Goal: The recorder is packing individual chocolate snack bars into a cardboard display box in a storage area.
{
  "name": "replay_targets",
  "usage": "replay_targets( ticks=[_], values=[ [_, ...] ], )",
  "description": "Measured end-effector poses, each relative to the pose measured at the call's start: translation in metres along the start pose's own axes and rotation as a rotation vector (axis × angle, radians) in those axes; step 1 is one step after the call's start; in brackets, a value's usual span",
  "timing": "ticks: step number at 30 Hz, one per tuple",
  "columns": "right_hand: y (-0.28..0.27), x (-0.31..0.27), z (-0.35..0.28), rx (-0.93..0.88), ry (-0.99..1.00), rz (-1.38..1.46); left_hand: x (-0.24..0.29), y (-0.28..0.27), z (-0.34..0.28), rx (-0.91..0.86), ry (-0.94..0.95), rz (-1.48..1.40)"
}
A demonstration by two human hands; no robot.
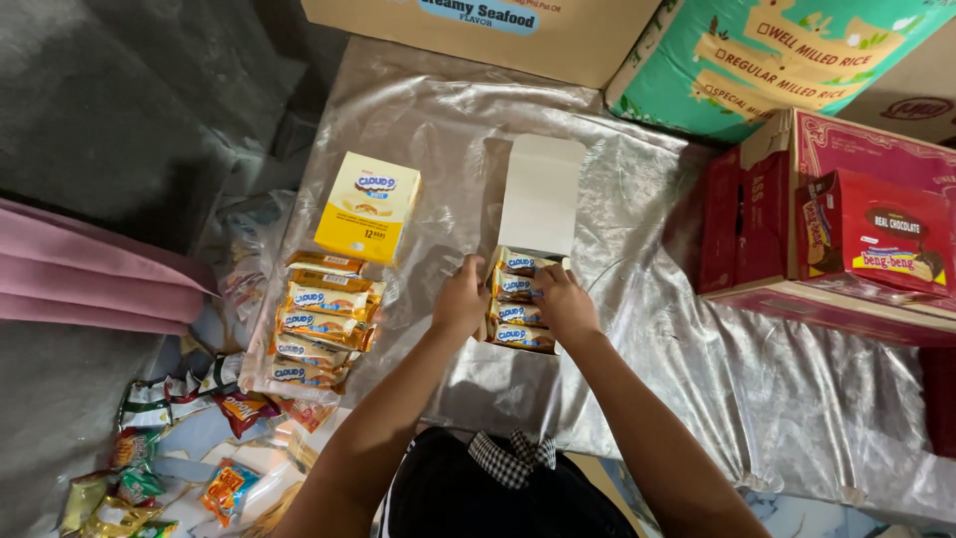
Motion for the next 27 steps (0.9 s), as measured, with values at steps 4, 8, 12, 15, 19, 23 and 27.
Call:
replay_targets(
  ticks=[4,8,12,15,19,23,27],
  values=[
    [0.01,0.005,0.004,0.022,-0.042,0.046,0.011,-0.005,-0.002,-0.029,-0.039,0.003],
    [0.009,0.011,0.005,0.13,-0.19,-0.04,0.008,0.007,-0.001,-0.017,0.079,-0.013],
    [-0.023,0.039,-0.005,0.413,-0.013,0.196,0.004,0.008,-0.005,0.082,0.206,-0.028],
    [-0.022,0.067,-0.008,0.232,0.227,0.427,0.013,0.001,-0.006,-0.024,0.082,-0.175],
    [0.005,0.09,-0.009,0.123,0.291,0.508,-0.006,0.018,-0.01,0.036,0.145,-0.113],
    [0.032,0.09,-0.014,0.054,0.272,0.486,-0.009,0.026,-0.013,-0.023,0.073,-0.17],
    [0.041,0.084,-0.014,0.011,0.35,0.493,-0.006,0.029,-0.012,-0.048,0.046,-0.189]
  ],
)
Point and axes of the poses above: each hand's wrist, its own z-axis towards the middle knuckle, its own y-axis out of the palm, x = y × z, the point moved 9 cm from there along z, towards the middle knuckle, and after that the axes turned 14 degrees about y, right-handed, at the moved point
